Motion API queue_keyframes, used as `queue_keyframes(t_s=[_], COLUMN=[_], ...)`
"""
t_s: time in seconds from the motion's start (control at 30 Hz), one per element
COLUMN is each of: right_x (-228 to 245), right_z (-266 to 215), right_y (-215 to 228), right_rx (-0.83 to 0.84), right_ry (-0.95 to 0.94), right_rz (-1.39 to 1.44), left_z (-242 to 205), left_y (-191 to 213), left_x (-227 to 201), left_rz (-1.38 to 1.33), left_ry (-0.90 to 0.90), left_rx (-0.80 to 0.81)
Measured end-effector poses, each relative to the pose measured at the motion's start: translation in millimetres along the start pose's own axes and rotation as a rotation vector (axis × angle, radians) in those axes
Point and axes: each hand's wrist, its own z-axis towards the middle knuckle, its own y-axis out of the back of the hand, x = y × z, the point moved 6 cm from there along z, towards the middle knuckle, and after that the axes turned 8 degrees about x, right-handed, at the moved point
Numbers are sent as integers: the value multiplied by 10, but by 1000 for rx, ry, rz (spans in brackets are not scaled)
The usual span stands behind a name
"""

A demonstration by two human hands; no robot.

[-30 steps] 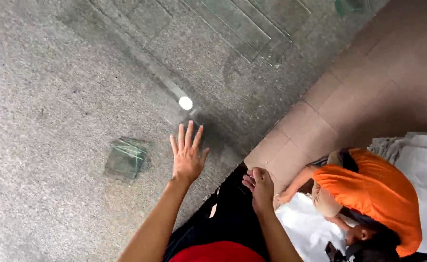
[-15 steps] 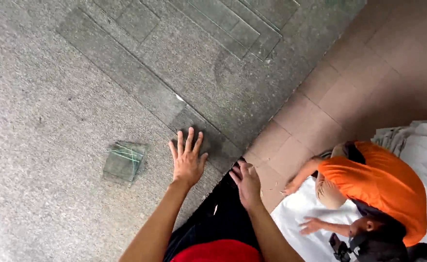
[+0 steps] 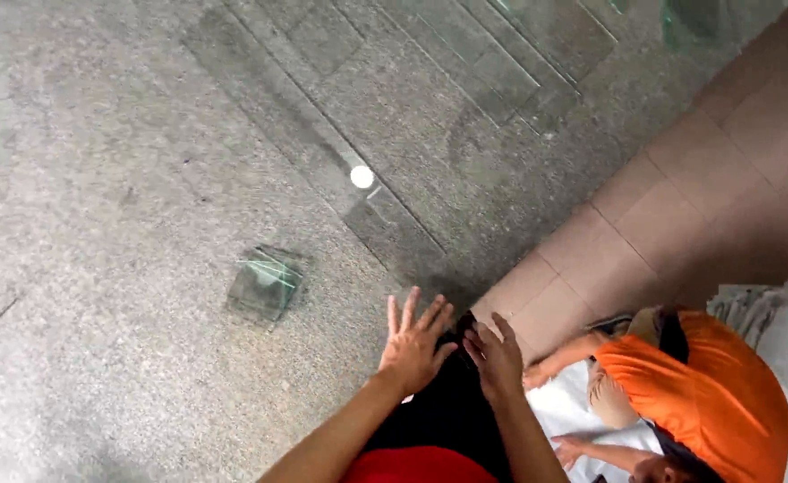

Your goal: The person picks up thin glass strips, snaps them into smaller rectangular pieces along pre-scored lines, and stacks the pieces neatly.

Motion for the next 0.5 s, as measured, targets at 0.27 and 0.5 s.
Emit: queue_keyframes(t_s=[0.27, 0.5], right_x=[-277, 355], right_z=[-339, -451], right_y=[-825, -2072], right_rx=[478, 776], right_ry=[-10, 615], right_rz=[-338, -1009], left_z=[-486, -1069], left_y=[422, 574], left_x=[312, 1906], left_rz=[-332, -275], left_ry=[389, 554], left_rx=[143, -567])
